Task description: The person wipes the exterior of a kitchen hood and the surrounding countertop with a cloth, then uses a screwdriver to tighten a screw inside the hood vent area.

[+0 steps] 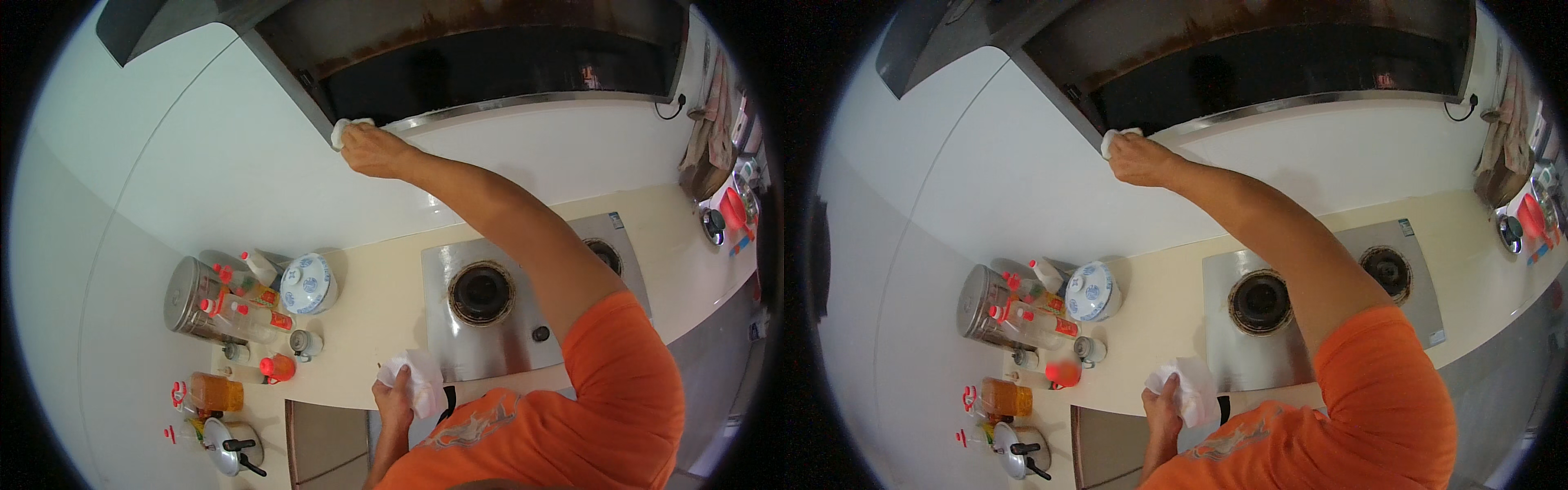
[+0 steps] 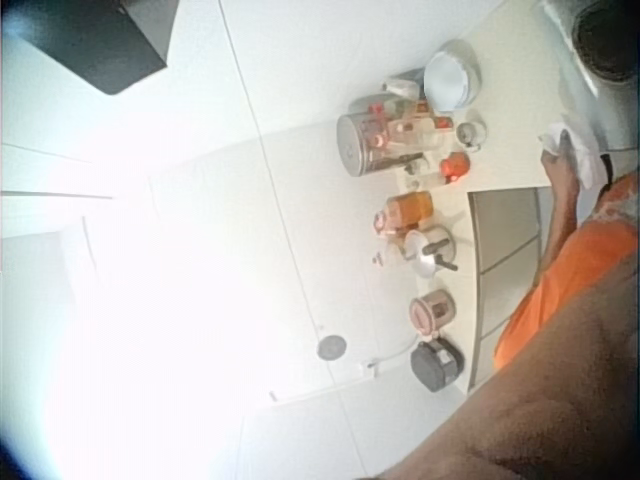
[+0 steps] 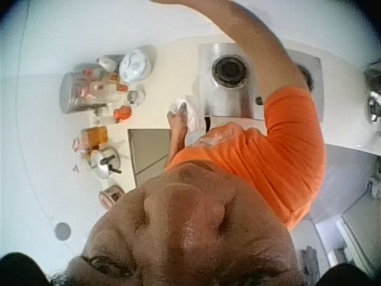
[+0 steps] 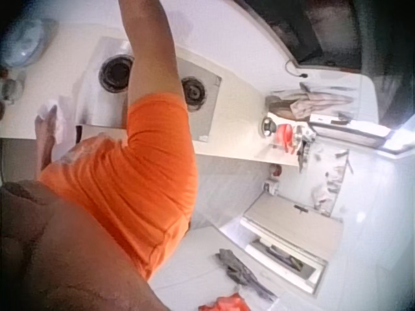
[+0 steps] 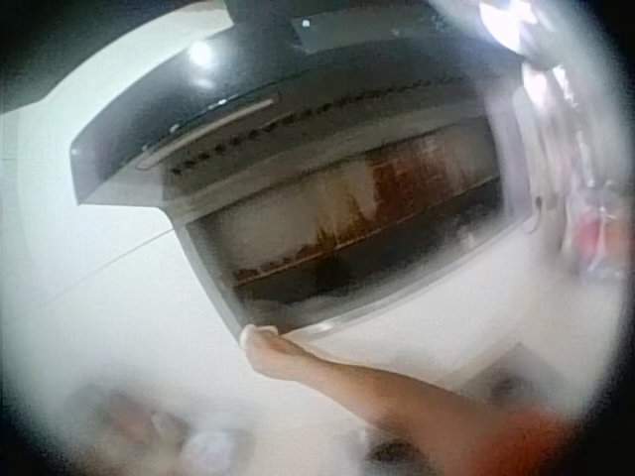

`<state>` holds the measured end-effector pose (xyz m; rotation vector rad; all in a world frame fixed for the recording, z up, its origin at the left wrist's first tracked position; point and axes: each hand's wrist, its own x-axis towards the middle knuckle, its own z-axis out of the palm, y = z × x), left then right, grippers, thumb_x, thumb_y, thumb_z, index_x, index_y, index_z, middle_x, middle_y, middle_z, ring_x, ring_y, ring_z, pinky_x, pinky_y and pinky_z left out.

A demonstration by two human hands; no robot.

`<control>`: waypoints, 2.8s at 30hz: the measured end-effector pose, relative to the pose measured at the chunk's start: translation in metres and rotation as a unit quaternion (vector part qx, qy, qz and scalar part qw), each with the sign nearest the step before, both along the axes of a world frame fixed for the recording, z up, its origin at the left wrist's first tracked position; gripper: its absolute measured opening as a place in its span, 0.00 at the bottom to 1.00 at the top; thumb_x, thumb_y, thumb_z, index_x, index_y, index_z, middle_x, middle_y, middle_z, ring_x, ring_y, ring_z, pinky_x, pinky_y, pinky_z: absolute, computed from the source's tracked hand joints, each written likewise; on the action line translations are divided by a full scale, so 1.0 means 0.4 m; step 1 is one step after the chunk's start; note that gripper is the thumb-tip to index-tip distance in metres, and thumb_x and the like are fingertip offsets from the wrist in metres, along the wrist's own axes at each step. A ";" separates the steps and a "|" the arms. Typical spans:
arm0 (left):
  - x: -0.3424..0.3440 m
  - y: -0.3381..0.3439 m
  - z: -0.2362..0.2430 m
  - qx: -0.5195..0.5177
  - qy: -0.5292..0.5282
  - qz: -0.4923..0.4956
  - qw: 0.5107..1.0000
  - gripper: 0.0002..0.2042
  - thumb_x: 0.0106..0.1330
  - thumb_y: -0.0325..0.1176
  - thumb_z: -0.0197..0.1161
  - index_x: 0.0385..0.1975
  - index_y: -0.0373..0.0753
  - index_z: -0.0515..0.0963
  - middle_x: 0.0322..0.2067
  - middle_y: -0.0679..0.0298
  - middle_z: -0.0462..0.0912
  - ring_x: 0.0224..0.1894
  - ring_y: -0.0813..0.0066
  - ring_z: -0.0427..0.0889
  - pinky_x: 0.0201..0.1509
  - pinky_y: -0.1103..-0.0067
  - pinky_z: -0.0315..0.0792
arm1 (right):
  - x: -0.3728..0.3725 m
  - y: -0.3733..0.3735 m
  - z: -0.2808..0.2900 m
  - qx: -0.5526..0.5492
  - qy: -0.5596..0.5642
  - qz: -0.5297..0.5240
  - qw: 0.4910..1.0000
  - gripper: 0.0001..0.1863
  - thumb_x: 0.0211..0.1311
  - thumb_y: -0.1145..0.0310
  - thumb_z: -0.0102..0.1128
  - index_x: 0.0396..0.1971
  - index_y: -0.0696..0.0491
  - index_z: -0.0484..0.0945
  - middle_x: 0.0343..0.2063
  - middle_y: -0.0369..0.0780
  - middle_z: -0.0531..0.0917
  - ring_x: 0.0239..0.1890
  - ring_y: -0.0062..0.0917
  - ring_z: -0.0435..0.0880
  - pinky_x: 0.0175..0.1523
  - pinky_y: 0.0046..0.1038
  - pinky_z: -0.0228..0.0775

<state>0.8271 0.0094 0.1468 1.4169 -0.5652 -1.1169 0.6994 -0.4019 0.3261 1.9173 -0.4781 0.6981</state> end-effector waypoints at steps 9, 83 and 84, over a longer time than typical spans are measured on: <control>-0.089 0.020 -0.040 -0.009 -0.001 -0.042 0.999 0.12 0.65 0.25 0.62 0.46 0.26 0.77 0.40 0.58 0.84 0.38 0.70 0.83 0.41 0.74 0.77 | -0.405 0.061 0.080 0.059 -0.222 -0.099 0.968 0.09 0.54 0.74 0.61 0.35 0.59 0.82 0.36 0.53 0.81 0.37 0.37 0.82 0.40 0.37 0.81; -0.832 0.046 -0.100 0.024 0.008 -0.041 0.999 0.14 0.63 0.26 0.64 0.45 0.24 0.76 0.40 0.54 0.83 0.39 0.63 0.84 0.42 0.70 0.79 | -1.880 0.192 0.070 0.112 -0.208 -0.297 0.925 0.13 0.56 0.74 0.59 0.42 0.54 0.81 0.43 0.46 0.81 0.45 0.43 0.82 0.47 0.40 0.79; -0.840 0.047 -0.088 0.033 0.005 -0.039 0.999 0.14 0.63 0.26 0.64 0.45 0.25 0.76 0.41 0.53 0.83 0.39 0.63 0.84 0.42 0.70 0.79 | -1.877 0.189 0.119 0.036 -0.217 -0.272 0.937 0.13 0.56 0.75 0.60 0.42 0.54 0.81 0.43 0.46 0.81 0.44 0.43 0.82 0.45 0.41 0.78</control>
